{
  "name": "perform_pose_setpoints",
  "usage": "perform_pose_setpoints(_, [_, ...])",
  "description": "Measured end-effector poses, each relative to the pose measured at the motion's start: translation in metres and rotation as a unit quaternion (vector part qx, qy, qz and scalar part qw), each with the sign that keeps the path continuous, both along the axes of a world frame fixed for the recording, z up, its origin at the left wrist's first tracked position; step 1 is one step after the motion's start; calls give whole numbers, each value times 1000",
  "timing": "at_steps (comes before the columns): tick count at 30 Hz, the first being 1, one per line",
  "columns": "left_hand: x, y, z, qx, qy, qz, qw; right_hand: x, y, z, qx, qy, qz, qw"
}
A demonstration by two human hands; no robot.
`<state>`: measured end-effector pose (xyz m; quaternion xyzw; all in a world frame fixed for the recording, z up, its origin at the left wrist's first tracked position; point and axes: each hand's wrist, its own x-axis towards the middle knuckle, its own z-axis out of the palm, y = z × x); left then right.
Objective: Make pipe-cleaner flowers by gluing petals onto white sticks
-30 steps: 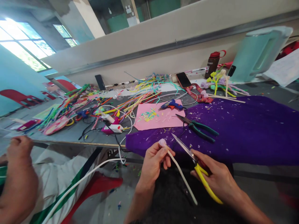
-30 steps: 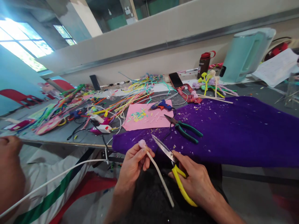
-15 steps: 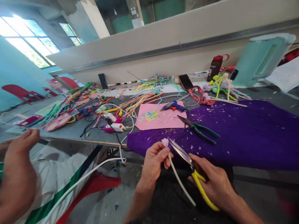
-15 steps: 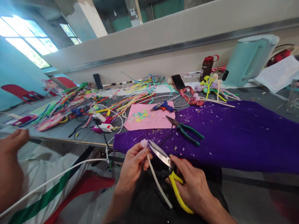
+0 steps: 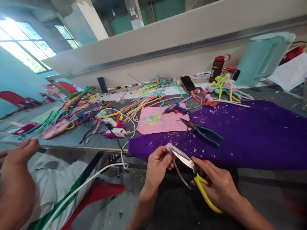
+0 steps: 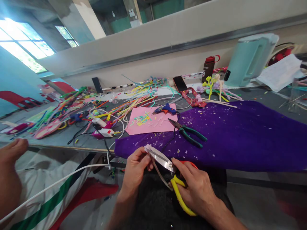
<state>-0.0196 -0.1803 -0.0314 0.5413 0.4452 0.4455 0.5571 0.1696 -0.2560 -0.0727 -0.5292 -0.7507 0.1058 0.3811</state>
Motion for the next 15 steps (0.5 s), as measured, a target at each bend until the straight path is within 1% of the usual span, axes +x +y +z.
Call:
perform_pose_setpoints(3, [-1, 0, 1, 34, 25, 9, 999, 1, 0, 0, 11, -12, -8, 1000])
perform_pose_setpoints(5, [-1, 0, 1, 41, 32, 13, 999, 1, 1, -1, 17, -21, -8, 1000])
perform_pose_setpoints(9, [1, -1, 3, 31, 38, 20, 999, 3, 1, -3, 11, -31, -4, 999])
perform_pose_setpoints(15, [2, -1, 2, 22, 42, -5, 999, 3, 0, -6, -12, -26, 9, 1000])
